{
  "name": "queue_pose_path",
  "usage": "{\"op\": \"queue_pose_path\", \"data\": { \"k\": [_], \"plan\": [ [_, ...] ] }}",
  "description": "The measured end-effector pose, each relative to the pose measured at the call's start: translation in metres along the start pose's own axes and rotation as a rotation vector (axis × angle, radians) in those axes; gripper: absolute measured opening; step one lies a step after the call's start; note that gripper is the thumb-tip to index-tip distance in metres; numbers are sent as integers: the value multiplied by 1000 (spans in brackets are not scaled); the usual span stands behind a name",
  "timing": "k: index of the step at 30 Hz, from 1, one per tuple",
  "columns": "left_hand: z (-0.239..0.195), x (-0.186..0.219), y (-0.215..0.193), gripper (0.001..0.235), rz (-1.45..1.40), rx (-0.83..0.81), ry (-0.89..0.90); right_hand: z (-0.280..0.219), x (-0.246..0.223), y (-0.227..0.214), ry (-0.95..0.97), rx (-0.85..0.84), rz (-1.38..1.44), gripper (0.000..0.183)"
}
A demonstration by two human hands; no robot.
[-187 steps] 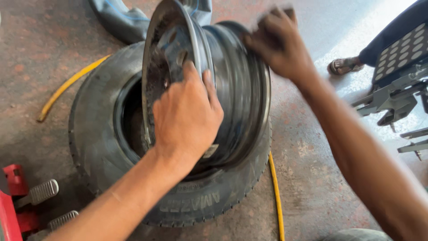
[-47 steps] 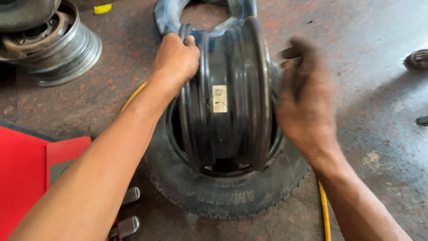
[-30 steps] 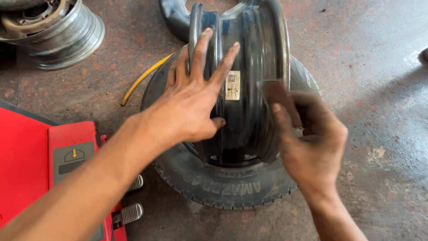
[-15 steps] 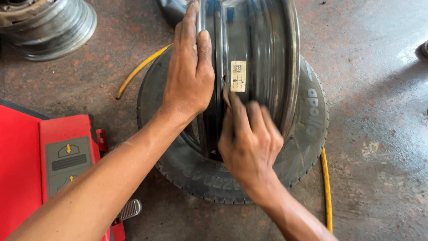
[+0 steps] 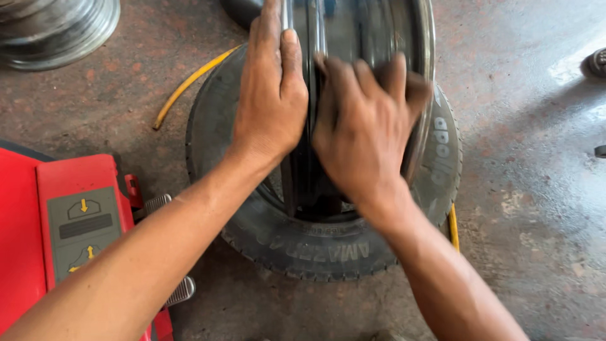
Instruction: The person scrubs the inner barrel of a metal wheel rim using a small abrasive block. They rotate the rim by hand to access different sections while scrubbing the surface.
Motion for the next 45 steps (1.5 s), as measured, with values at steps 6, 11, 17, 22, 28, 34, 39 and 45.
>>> {"op": "queue_pose_path", "data": {
  "k": [6,11,17,22,28,34,39,45],
  "plan": [
    [-3,15,-4,51,-74,3,11,-29,-28,-14,30,-38,71,35],
    [-4,4,-1,49,-75,3,9,18,2,-7,-2,-71,209,26],
    [1,16,-7,54,-116,47,-11,-26,-29,-20,60,-86,142,33],
    [-9,15,-8,54,-170,40,-68,5,1,-3,-71,-21,136,27],
    [-5,22,-11,56,-260,40,-104,-41,-24,-4,-49,35,-6,35],
    [-7,11,-10,53,-406,52,-73,49,18,-8,-108,-58,-14,23],
    [3,6,-32,47,-405,-23,-119,-8,2,-2,-109,-84,-100,48],
    [13,7,-60,42,-104,-71,-57,-131,-3,-5,-233,-510,251,45]
  ]
}}
Point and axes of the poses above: each hand's wrist, its own z-axis towards the middle knuckle, its own y-axis out of the palm, x = y × z, the point moved 2 cm from there along z, towards the middle knuckle, and after that the axes turned 15 degrees about -x, right-handed, at the moved point
